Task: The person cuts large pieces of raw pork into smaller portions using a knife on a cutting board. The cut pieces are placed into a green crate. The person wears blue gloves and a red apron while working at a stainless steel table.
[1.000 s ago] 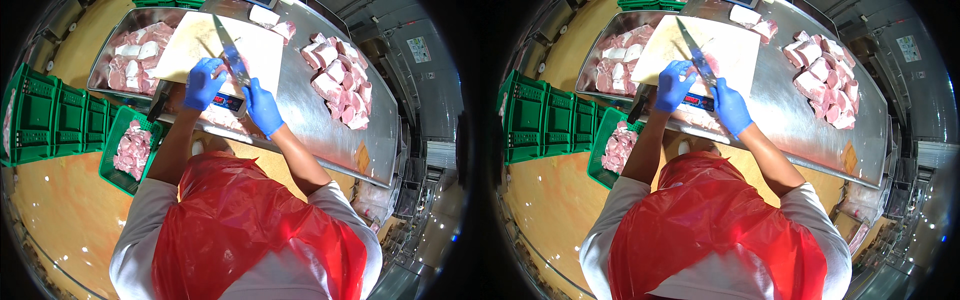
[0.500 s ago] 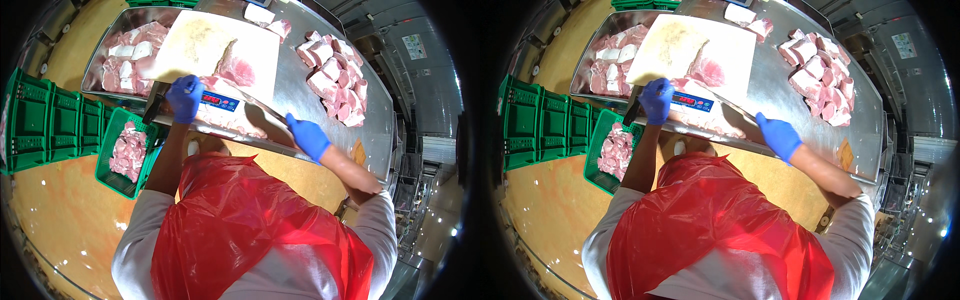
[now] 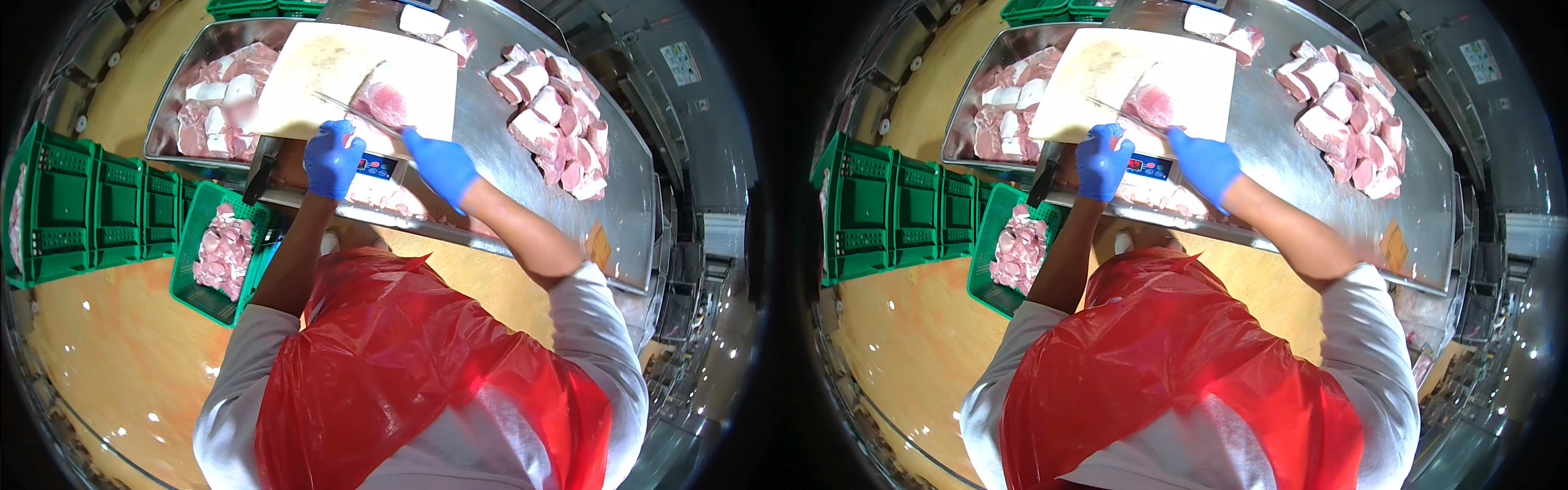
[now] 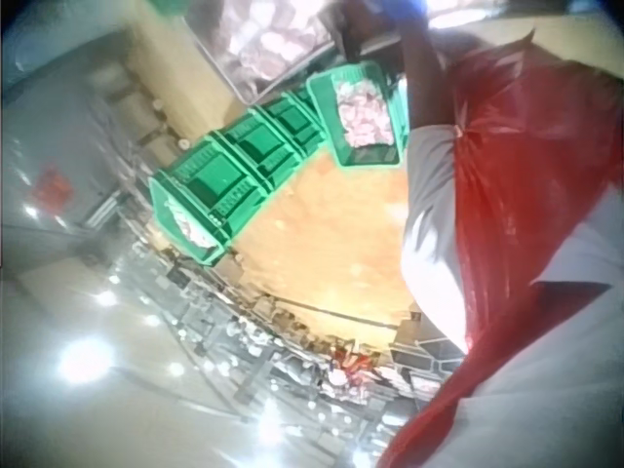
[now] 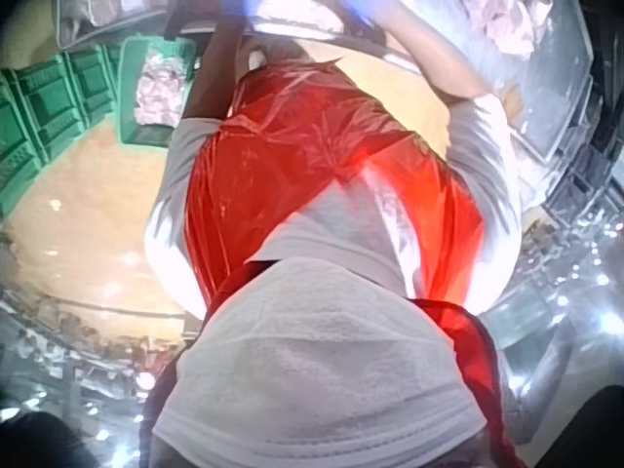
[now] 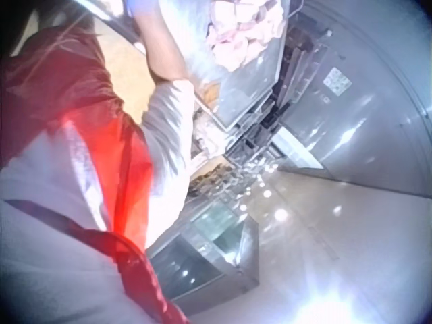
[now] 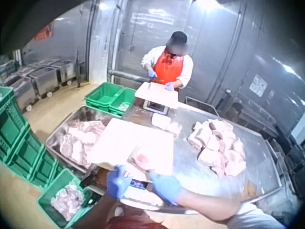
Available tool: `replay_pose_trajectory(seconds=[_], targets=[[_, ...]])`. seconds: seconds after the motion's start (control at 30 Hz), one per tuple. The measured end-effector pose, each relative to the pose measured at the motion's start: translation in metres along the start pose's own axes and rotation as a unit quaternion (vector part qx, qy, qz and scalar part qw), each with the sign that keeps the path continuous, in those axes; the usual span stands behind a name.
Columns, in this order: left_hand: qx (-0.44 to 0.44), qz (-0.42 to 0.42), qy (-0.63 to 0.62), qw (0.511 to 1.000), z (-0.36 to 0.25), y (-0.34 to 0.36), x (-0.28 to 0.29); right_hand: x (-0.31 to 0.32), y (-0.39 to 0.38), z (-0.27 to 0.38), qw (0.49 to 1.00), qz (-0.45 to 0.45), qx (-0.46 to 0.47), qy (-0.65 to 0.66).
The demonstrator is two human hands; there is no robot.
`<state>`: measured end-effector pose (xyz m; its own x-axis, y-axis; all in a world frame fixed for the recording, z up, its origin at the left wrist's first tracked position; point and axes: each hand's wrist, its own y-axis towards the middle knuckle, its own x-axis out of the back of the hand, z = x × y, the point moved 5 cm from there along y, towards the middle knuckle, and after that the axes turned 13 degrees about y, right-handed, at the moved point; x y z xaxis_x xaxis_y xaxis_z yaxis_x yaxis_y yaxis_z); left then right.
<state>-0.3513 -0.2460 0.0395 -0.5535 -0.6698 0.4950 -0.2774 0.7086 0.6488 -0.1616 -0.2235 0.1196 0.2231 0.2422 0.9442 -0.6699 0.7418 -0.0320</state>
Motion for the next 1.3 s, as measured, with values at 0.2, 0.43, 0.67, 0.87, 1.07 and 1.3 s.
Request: replay_pose_trajectory(seconds=[0.2, 0.43, 0.67, 0.87, 1.07, 1.3], targets=[[0.039, 0.122, 0.071, 0.989, 0.004, 0.012, 0.027, -0.034, 0.073, 0.023, 0.996, -0.078, -0.001, 0.053], [0.191, 0.051, 0.146, 0.969, 0.112, -0.045, 0.158, 0.018, -0.097, -0.033, 0.992, 0.057, -0.104, 0.050], [0.026, 0.240, 0.343, 0.908, 0.170, -0.043, 0.183, 0.023, -0.158, -0.058, 0.915, -0.259, -0.173, 0.258], [-0.012, 0.365, 0.188, 0.912, -0.026, 0.128, -0.029, 0.041, -0.111, -0.040, 0.766, -0.344, -0.176, 0.515], [-0.174, 0.522, 0.359, 0.754, -0.104, 0.131, -0.112, 0.037, -0.136, -0.051, 0.777, -0.343, -0.205, 0.487], [-0.392, 0.452, 0.020, 0.801, -0.054, 0.095, -0.013, -0.013, -0.213, -0.084, 0.841, -0.300, -0.268, 0.362]])
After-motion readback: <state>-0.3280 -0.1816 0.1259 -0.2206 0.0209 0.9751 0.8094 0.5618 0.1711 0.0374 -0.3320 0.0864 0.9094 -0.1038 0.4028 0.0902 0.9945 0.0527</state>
